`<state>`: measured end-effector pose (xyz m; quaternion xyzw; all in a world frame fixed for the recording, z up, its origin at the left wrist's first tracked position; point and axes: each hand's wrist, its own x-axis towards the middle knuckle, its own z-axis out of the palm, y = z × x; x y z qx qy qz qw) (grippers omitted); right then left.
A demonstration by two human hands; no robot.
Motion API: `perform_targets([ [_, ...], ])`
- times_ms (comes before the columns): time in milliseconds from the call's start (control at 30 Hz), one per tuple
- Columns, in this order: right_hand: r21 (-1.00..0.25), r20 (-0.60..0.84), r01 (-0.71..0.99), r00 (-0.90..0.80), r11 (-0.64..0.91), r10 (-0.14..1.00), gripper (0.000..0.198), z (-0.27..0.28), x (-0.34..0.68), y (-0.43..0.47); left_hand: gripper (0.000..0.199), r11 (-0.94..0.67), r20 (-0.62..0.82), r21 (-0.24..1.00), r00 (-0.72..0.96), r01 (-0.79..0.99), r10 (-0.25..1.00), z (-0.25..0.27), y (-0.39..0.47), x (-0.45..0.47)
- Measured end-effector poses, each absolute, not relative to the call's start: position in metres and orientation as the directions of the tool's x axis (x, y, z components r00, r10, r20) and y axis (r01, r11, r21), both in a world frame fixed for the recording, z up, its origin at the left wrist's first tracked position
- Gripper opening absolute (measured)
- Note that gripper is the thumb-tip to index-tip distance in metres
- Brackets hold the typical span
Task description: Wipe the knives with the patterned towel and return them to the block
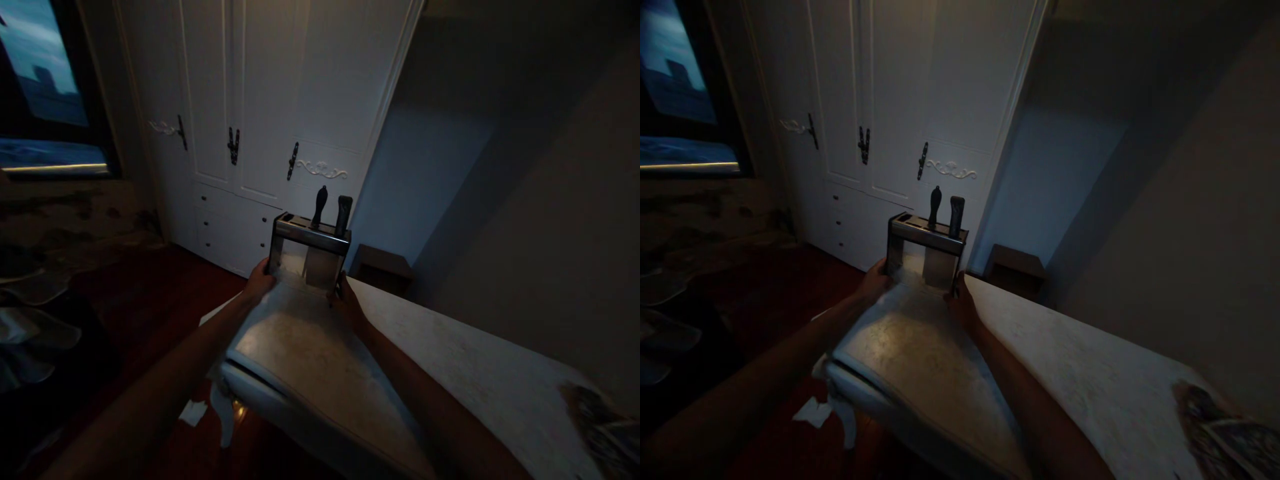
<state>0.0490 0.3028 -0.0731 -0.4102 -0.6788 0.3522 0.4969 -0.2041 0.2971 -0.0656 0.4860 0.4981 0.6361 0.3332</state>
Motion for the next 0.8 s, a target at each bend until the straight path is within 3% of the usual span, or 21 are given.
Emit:
perform_targets([
  [100,-0.901,0.36,0.185,-0.187,0.393,0.914,0.084,-0.082,0.072,0.294,0.049,-0.257,0.206,0.964,-0.433,-0.061,0.877,-0.06,0.296,-0.205],
  [167,-0.906,0.336,0.18,-0.242,0.382,0.911,0.089,-0.088,0.093,0.287,0.04,-0.256,0.184,0.965,-0.561,-0.051,0.807,-0.057,0.293,-0.205],
  [300,-0.913,0.306,0.195,-0.251,0.358,0.918,0.084,-0.094,0.147,0.273,0.025,-0.252,0.202,0.966,-0.754,0.05,0.625,-0.048,0.279,-0.196],
  [400,-0.921,0.316,0.18,-0.171,0.345,0.933,0.075,-0.094,0.191,0.266,0.02,-0.283,0.345,0.931,-0.813,0.231,0.469,-0.04,0.263,-0.174],
  [467,-0.931,0.314,0.169,-0.086,0.325,0.945,0.072,-0.092,0.221,0.261,0.018,-0.337,0.437,0.892,-0.77,0.303,0.465,-0.036,0.252,-0.151],
  [567,-0.943,0.302,0.155,0.031,0.294,0.953,0.07,-0.087,0.268,0.25,0.018,-0.428,0.505,0.857,-0.632,0.287,0.588,-0.032,0.236,-0.109],
  [700,-0.936,0.329,0.181,0.14,0.302,0.934,0.064,-0.077,0.331,0.227,0.011,-0.503,0.596,0.799,-0.328,0.329,0.733,-0.029,0.214,-0.045],
  [800,-0.9,0.398,0.277,0.213,0.335,0.893,0.061,-0.068,0.377,0.205,0.011,-0.563,0.632,0.736,-0.082,0.375,0.771,-0.027,0.2,0.005],
])
